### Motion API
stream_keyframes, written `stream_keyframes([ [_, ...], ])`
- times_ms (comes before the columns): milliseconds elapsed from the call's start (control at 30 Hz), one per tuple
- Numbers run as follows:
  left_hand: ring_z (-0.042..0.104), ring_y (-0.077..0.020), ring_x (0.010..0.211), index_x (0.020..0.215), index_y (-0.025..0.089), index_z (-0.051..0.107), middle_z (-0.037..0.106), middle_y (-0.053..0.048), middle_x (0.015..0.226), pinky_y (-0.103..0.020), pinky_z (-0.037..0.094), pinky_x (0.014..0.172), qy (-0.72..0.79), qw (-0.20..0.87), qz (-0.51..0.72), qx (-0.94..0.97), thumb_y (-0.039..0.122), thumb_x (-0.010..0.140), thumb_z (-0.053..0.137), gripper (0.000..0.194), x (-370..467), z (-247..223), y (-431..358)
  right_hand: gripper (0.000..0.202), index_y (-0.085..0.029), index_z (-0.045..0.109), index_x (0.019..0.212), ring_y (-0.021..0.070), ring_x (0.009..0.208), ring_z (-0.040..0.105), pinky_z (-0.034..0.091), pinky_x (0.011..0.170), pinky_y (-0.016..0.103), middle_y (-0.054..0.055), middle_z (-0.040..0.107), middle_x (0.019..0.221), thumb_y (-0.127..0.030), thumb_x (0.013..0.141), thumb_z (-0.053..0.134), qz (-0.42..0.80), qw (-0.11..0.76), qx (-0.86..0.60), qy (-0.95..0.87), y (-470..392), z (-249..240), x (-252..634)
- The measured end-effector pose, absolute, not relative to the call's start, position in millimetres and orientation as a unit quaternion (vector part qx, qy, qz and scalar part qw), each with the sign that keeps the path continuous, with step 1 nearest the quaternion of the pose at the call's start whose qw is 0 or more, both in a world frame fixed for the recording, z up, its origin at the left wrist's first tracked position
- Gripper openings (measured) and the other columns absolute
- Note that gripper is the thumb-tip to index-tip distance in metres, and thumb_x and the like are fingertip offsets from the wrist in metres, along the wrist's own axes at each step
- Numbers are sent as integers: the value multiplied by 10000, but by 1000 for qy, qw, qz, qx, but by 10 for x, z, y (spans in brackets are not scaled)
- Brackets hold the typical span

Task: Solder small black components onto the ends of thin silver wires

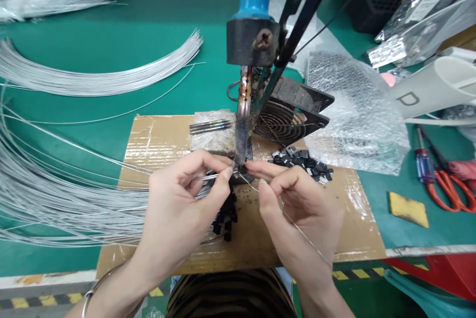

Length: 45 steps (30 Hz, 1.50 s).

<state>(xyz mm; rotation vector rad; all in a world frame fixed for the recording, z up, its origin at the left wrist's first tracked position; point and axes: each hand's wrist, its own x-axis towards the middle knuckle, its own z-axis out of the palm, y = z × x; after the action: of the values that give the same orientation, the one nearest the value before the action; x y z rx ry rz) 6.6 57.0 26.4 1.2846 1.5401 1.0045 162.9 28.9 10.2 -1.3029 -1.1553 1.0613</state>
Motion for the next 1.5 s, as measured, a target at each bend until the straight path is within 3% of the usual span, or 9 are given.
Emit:
stream_keyframes([
  [333,719,-109,741,768,220,751,809,14,879,-172,524,628,610,445,415,508,155,846,764,102,73,237,581,246,-250,598,790,207,1134,775,595,1020,359,28,823,1161,-70,931,689,429,522,-548,-493,287,106,1622],
  [667,727,-116,740,755,214,749,810,6,863,-177,541,648,614,443,411,508,151,833,763,101,55,260,565,238,-251,599,798,245,1138,778,611,1017,418,52,822,1172,-69,932,674,429,519,-548,-496,284,108,1615],
  [833,697,-108,662,758,217,745,805,11,840,-179,514,576,618,437,399,517,170,840,762,96,62,247,571,236,-257,596,797,232,1124,778,601,1011,398,43,822,1146,-79,930,677,413,523,-550,-504,280,101,1601],
  [1100,712,-100,705,783,236,758,810,28,883,-164,517,590,611,431,412,521,160,855,764,105,57,246,544,229,-257,609,784,233,1097,780,598,1000,399,49,825,1115,-101,941,668,404,529,-559,-494,273,125,1559],
  [1500,749,-102,749,767,227,752,803,21,859,-146,573,673,610,432,421,513,125,848,752,130,77,257,552,225,-258,610,808,227,1121,776,597,999,383,43,819,1137,-80,927,681,399,527,-547,-514,262,105,1577],
])
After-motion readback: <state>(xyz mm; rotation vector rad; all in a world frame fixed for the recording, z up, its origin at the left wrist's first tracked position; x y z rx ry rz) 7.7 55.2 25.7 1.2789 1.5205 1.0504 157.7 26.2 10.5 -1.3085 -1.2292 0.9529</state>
